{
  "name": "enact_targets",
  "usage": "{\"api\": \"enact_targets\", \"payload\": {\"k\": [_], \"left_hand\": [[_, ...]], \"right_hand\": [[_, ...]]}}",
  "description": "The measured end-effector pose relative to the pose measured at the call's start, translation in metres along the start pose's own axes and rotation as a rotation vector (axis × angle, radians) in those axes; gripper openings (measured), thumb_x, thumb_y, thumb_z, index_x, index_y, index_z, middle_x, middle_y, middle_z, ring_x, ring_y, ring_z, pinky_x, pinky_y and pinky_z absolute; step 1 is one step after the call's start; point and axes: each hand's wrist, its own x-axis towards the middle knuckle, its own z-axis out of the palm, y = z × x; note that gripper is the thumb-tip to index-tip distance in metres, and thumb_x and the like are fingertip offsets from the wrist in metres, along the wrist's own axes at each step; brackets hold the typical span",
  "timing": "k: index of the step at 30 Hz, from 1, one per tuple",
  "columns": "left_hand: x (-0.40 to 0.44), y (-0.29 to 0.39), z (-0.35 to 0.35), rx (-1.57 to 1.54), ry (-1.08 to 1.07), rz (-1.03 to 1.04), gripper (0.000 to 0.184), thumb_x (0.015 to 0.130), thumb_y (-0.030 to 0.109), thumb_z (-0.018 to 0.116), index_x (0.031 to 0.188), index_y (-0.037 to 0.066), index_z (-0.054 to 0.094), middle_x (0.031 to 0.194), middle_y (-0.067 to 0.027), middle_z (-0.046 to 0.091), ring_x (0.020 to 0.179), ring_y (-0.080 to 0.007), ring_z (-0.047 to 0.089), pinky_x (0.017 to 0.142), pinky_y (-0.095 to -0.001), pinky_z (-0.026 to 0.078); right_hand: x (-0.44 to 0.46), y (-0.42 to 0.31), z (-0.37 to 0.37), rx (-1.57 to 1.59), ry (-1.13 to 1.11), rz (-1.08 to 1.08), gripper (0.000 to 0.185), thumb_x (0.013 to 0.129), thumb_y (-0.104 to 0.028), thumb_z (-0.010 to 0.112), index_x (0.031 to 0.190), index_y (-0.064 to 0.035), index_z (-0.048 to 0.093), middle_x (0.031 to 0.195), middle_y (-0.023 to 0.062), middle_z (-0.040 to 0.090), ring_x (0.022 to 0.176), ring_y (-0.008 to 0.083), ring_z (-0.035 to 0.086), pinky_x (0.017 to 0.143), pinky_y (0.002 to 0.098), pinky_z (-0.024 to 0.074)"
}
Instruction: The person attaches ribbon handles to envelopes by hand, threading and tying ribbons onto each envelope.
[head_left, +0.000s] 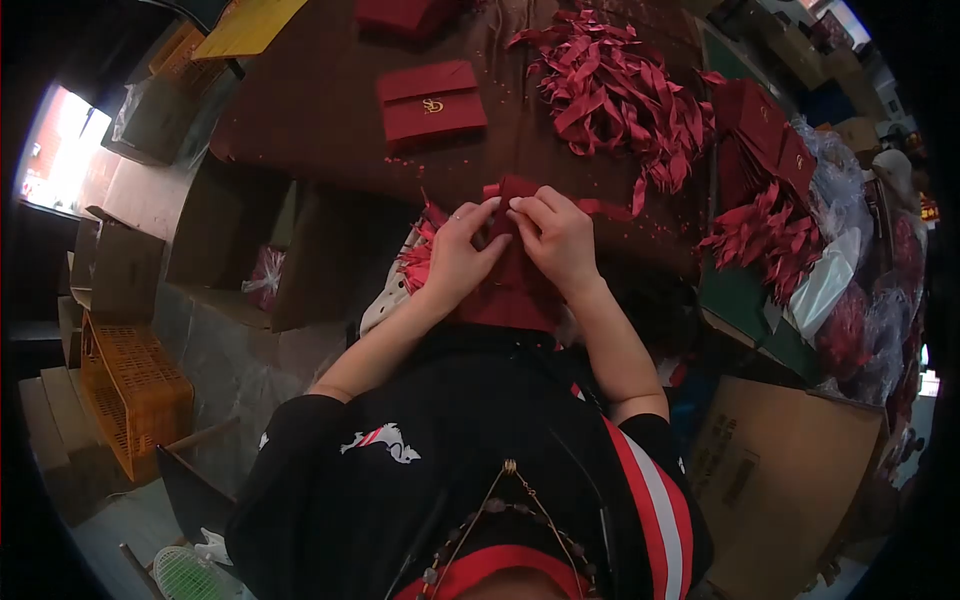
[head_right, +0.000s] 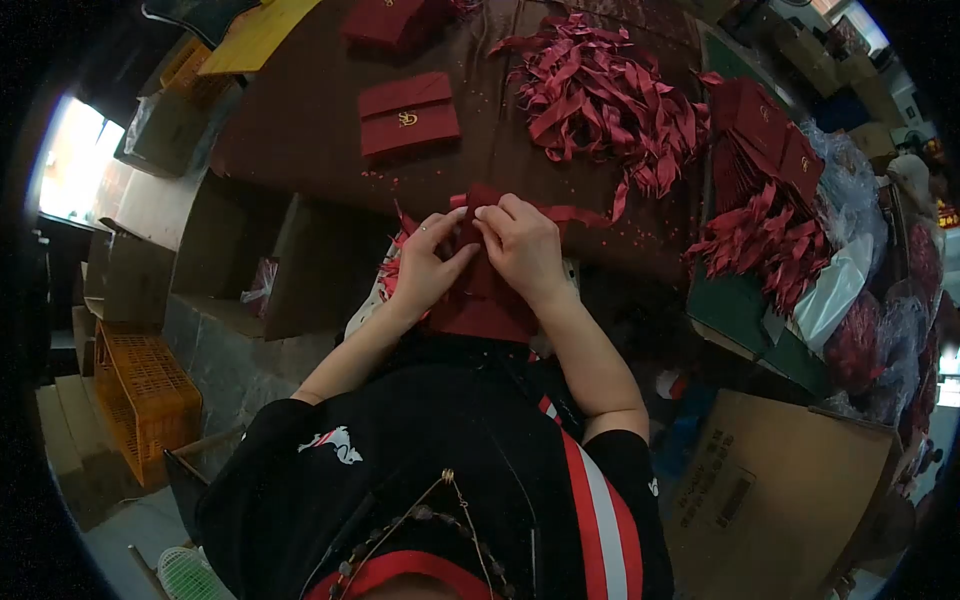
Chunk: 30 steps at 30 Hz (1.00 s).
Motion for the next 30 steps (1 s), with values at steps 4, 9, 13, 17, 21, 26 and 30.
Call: {"api": "enact_targets", "payload": {"k": [4,9,13,17,21,26,30], "left_hand": [[0.0,0.003,0.001,-0.003,0.0,0.009,0.052,0.079,0.006,0.079,0.13,0.005,0.066,0.091,-0.0089,0.061,0.07,-0.0178,0.06,0.066,-0.0307,0.051],[0.0,-0.004,0.002,-0.056,0.012,0.052,0.051,0.08,0.004,0.079,0.129,0.004,0.066,0.09,-0.0073,0.059,0.067,-0.0149,0.058,0.063,-0.0282,0.049],[0.001,-0.003,0.0,-0.098,-0.034,-0.009,0.049,0.082,0.001,0.078,0.129,0.002,0.066,0.092,-0.003,0.056,0.073,-0.0106,0.054,0.066,-0.0253,0.046],[0.0,-0.002,0.0,-0.083,-0.039,-0.039,0.048,0.082,0.002,0.078,0.128,0.001,0.066,0.091,-0.0025,0.056,0.075,-0.0108,0.053,0.067,-0.025,0.046],[0.001,-0.005,0.002,-0.06,-0.039,-0.042,0.048,0.082,0.003,0.078,0.129,0.001,0.064,0.092,-0.0035,0.056,0.076,-0.0119,0.054,0.068,-0.0262,0.046],[0.0,-0.004,0.003,-0.027,-0.043,-0.018,0.047,0.082,0.005,0.079,0.127,0.001,0.065,0.093,-0.0053,0.058,0.077,-0.0138,0.056,0.069,-0.0276,0.048],[0.0,-0.002,0.003,-0.036,-0.037,-0.023,0.046,0.082,0.005,0.079,0.126,0.001,0.065,0.093,-0.0053,0.058,0.077,-0.0141,0.056,0.069,-0.0279,0.048]], "right_hand": [[-0.002,0.003,0.006,0.1,0.073,0.084,0.008,0.085,-0.01,0.075,0.091,-0.007,0.071,0.085,0.0086,0.065,0.078,0.0305,0.068,0.067,0.0391,0.0547],[-0.011,0.01,0.012,0.12,0.075,0.155,0.006,0.084,-0.012,0.074,0.087,-0.0073,0.07,0.083,0.0077,0.065,0.075,0.0298,0.068,0.065,0.0387,0.0539],[-0.012,0.01,0.009,0.119,0.027,0.226,0.008,0.084,-0.014,0.074,0.086,-0.0077,0.069,0.084,0.0071,0.065,0.074,0.0287,0.067,0.064,0.0386,0.0537],[-0.013,0.012,0.004,0.092,-0.044,0.268,0.009,0.084,-0.012,0.075,0.088,-0.007,0.07,0.084,0.0075,0.066,0.074,0.0279,0.068,0.065,0.0379,0.0542],[-0.009,0.01,0.006,0.212,0.072,0.213,0.01,0.083,-0.009,0.076,0.092,-0.0062,0.071,0.086,0.0086,0.068,0.076,0.0273,0.069,0.067,0.0372,0.055],[-0.01,0.014,0.012,0.287,0.153,0.168,0.013,0.083,-0.008,0.078,0.095,-0.0057,0.073,0.09,0.0092,0.071,0.08,0.028,0.071,0.07,0.0366,0.0557],[-0.011,0.014,0.012,0.236,0.16,0.15,0.011,0.083,-0.009,0.078,0.092,-0.006,0.073,0.088,0.0076,0.07,0.081,0.028,0.069,0.07,0.0369,0.055]]}}
